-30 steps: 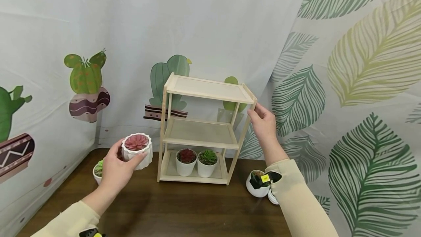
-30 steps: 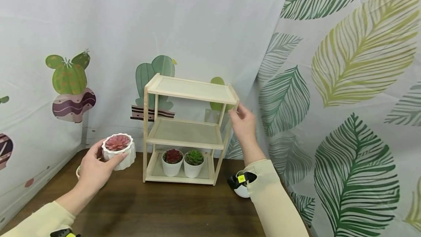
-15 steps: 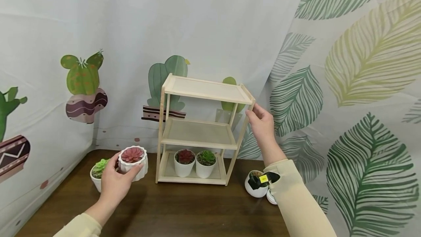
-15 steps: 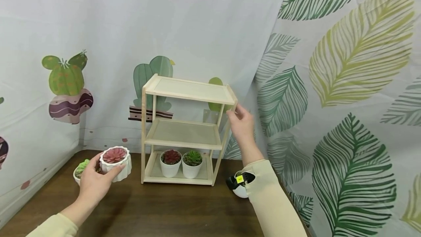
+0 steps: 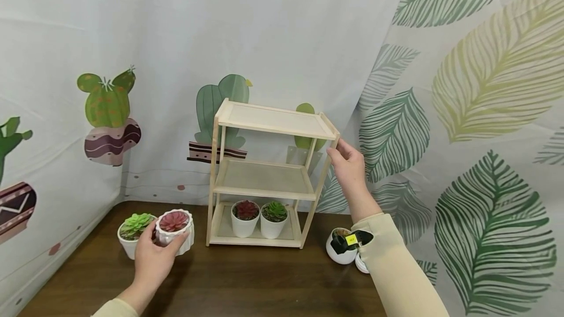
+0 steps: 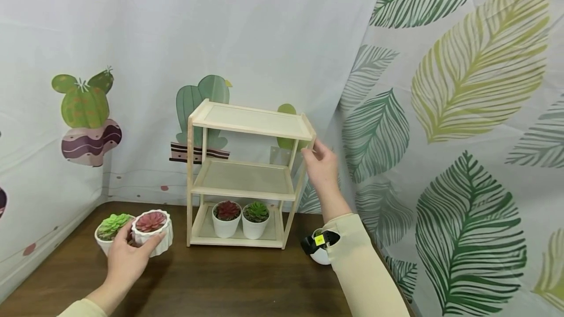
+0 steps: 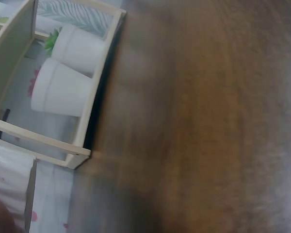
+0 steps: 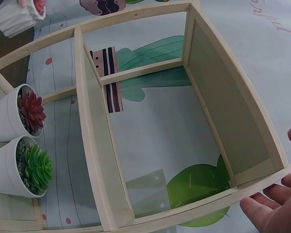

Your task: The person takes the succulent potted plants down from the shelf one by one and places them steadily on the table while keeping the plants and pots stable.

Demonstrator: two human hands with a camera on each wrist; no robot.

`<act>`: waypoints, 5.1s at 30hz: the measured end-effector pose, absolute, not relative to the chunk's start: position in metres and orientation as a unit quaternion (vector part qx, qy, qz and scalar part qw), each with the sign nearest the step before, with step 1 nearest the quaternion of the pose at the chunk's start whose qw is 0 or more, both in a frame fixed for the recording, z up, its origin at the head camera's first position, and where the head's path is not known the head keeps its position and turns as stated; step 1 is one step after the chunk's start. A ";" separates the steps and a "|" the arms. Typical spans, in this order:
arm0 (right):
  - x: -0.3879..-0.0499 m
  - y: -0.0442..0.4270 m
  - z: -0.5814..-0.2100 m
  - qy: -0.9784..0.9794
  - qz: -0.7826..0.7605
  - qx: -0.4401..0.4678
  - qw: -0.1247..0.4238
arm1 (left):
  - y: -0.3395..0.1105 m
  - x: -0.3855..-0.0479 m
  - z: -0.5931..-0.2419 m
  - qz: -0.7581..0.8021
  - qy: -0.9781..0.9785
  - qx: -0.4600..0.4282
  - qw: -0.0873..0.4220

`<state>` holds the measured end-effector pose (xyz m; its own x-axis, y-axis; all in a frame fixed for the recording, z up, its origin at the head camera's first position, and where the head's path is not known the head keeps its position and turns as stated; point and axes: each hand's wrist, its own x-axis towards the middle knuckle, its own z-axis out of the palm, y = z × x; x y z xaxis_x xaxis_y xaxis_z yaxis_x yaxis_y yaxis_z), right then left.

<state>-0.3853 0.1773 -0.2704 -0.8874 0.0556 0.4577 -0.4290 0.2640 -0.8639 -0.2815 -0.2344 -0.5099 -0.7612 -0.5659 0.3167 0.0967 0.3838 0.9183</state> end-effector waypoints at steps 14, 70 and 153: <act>-0.384 0.177 -0.271 -0.770 0.592 0.122 0.202 | -0.232 -0.283 -0.541 -0.526 -0.773 0.164 0.315; -0.380 0.176 -0.270 -0.775 0.588 0.119 0.198 | -0.232 -0.294 -0.554 -0.524 -0.782 0.192 0.278; -0.388 0.059 -0.534 -0.729 0.638 -0.041 0.246 | -0.170 -0.364 -0.340 -0.546 -0.764 -0.043 0.342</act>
<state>-0.3875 0.0590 -0.5340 -0.8756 0.3730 0.3069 -0.2549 0.1827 -0.9495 -0.3642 -0.1697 -0.3397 -0.7629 -0.3071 0.5689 0.4392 0.3994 0.8047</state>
